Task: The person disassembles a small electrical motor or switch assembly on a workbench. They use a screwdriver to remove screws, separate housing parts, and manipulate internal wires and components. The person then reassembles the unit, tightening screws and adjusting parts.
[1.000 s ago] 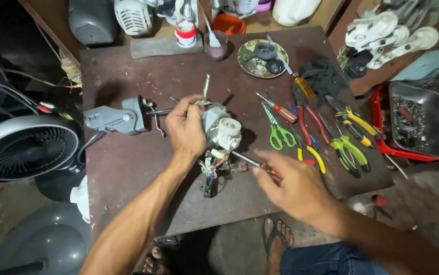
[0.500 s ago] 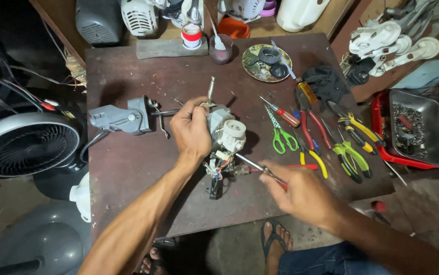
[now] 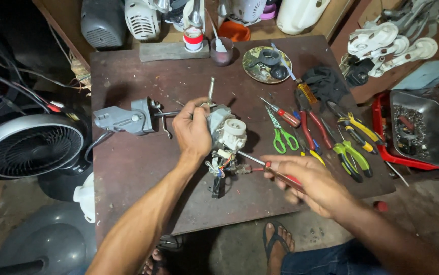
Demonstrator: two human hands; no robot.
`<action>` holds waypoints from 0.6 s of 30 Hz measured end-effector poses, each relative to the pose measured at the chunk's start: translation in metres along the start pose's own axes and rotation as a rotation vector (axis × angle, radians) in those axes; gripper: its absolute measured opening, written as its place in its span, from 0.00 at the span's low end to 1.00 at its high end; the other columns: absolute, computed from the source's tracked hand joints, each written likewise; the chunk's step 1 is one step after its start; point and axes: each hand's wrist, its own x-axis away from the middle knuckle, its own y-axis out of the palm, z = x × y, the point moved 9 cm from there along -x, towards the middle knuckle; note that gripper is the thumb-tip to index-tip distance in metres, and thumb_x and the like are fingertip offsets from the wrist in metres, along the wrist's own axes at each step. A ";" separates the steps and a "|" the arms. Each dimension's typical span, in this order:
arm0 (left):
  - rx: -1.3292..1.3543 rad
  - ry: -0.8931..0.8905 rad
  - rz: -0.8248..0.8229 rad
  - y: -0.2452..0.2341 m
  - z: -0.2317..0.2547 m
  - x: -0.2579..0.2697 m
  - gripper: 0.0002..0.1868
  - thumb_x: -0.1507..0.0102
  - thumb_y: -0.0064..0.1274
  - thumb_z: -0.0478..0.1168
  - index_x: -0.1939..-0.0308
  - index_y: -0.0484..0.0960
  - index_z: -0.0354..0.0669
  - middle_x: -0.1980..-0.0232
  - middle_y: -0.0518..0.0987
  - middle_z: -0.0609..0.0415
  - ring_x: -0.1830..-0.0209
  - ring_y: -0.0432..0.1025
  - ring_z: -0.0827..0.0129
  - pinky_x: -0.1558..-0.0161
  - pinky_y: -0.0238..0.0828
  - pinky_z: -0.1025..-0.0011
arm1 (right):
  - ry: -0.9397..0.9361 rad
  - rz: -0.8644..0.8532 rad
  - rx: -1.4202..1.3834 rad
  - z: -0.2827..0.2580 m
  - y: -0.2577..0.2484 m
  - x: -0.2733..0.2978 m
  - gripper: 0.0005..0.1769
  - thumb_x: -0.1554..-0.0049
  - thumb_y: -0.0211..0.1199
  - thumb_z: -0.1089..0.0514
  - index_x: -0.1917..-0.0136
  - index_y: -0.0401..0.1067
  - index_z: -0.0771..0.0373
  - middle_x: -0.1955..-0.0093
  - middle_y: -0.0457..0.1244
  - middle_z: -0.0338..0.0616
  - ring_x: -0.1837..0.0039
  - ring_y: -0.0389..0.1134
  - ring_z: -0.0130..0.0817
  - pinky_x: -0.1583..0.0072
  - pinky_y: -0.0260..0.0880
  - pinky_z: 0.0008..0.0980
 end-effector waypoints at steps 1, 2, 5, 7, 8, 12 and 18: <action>0.001 -0.002 0.005 -0.001 0.001 0.000 0.14 0.44 0.46 0.46 0.63 0.88 0.55 0.63 0.85 0.52 0.61 0.77 0.62 0.55 0.72 0.66 | 0.001 -0.002 0.005 -0.003 0.001 -0.001 0.27 0.46 0.59 0.57 0.36 0.73 0.73 0.55 0.67 0.57 0.65 0.61 0.31 0.74 0.56 0.25; 0.003 -0.004 0.006 -0.001 0.003 0.001 0.15 0.44 0.46 0.46 0.63 0.88 0.54 0.63 0.85 0.52 0.61 0.77 0.61 0.55 0.72 0.65 | 0.034 -0.071 0.090 -0.002 0.007 -0.001 0.22 0.42 0.56 0.53 0.50 0.74 0.78 0.69 0.58 0.51 0.74 0.52 0.27 0.78 0.49 0.23; -0.003 -0.003 0.009 0.000 0.002 0.002 0.15 0.43 0.46 0.46 0.62 0.88 0.54 0.62 0.85 0.51 0.60 0.78 0.60 0.54 0.72 0.65 | -0.339 -0.060 0.561 -0.017 0.005 -0.005 0.17 0.41 0.58 0.53 0.54 0.77 0.70 0.70 0.60 0.50 0.69 0.59 0.39 0.69 0.58 0.32; -0.012 0.005 0.011 0.001 0.002 0.002 0.15 0.43 0.46 0.46 0.61 0.89 0.54 0.62 0.85 0.51 0.60 0.78 0.60 0.54 0.72 0.64 | -0.756 0.027 0.936 -0.032 0.011 0.006 0.16 0.46 0.63 0.57 0.44 0.80 0.58 0.56 0.72 0.55 0.54 0.74 0.54 0.56 0.74 0.43; -0.013 0.010 0.015 0.001 0.002 0.001 0.15 0.43 0.46 0.46 0.61 0.89 0.54 0.62 0.85 0.51 0.59 0.78 0.60 0.54 0.72 0.64 | -1.020 0.180 1.192 -0.038 0.018 0.019 0.15 0.45 0.60 0.57 0.44 0.77 0.52 0.59 0.65 0.44 0.54 0.69 0.44 0.57 0.70 0.37; -0.017 0.013 0.013 0.000 -0.001 0.002 0.15 0.42 0.46 0.45 0.61 0.89 0.53 0.62 0.85 0.49 0.59 0.78 0.57 0.53 0.72 0.63 | -1.207 0.463 1.480 -0.043 0.035 0.039 0.09 0.39 0.55 0.49 0.46 0.72 0.43 0.64 0.54 0.32 0.61 0.62 0.32 0.65 0.66 0.30; 0.000 0.018 0.031 0.001 0.003 0.004 0.15 0.43 0.47 0.45 0.62 0.88 0.50 0.62 0.85 0.47 0.59 0.79 0.54 0.53 0.72 0.61 | -1.140 0.382 1.535 -0.033 0.031 0.023 0.17 0.39 0.53 0.45 0.45 0.73 0.55 0.65 0.64 0.39 0.59 0.69 0.39 0.64 0.72 0.36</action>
